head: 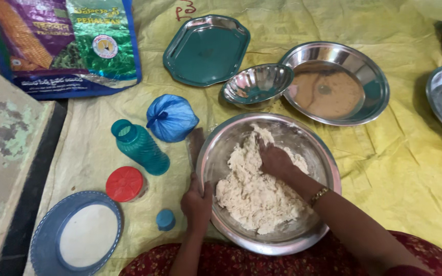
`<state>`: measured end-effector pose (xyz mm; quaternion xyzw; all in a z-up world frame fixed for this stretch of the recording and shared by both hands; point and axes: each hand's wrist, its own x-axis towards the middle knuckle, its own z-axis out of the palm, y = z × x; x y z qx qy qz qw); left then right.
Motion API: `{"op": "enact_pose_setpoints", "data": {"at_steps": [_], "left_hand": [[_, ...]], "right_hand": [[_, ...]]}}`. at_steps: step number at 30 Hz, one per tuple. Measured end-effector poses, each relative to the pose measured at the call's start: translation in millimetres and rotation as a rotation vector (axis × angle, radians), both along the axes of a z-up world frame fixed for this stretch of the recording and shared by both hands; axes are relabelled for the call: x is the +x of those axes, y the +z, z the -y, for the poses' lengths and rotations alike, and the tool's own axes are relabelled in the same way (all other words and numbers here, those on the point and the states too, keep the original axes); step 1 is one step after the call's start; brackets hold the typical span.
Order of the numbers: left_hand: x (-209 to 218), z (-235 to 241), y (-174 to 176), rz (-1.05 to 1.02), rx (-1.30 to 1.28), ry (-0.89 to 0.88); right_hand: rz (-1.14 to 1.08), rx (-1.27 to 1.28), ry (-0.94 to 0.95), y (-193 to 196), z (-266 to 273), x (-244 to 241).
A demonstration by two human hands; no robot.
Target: The person mixes flour in a large metal bowl by hand, gradually incorporating water from a plastic bottle to form a dough. The person kneads and folds the mixture repeatedly until it becomes more cohesive.
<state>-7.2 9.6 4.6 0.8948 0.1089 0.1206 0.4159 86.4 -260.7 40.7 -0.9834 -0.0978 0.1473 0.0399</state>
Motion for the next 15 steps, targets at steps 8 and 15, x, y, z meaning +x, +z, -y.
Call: {"op": "enact_pose_setpoints", "data": {"at_steps": [8,15], "left_hand": [[-1.7,4.3,2.5,0.049,-0.072,0.02],[3.5,4.4,-10.9,0.037,-0.049,0.044]], "right_hand": [[-0.331,0.025,-0.164,18.2,-9.7,4.6],[-0.074,0.278,0.116,34.7,34.5,4.2]]}}
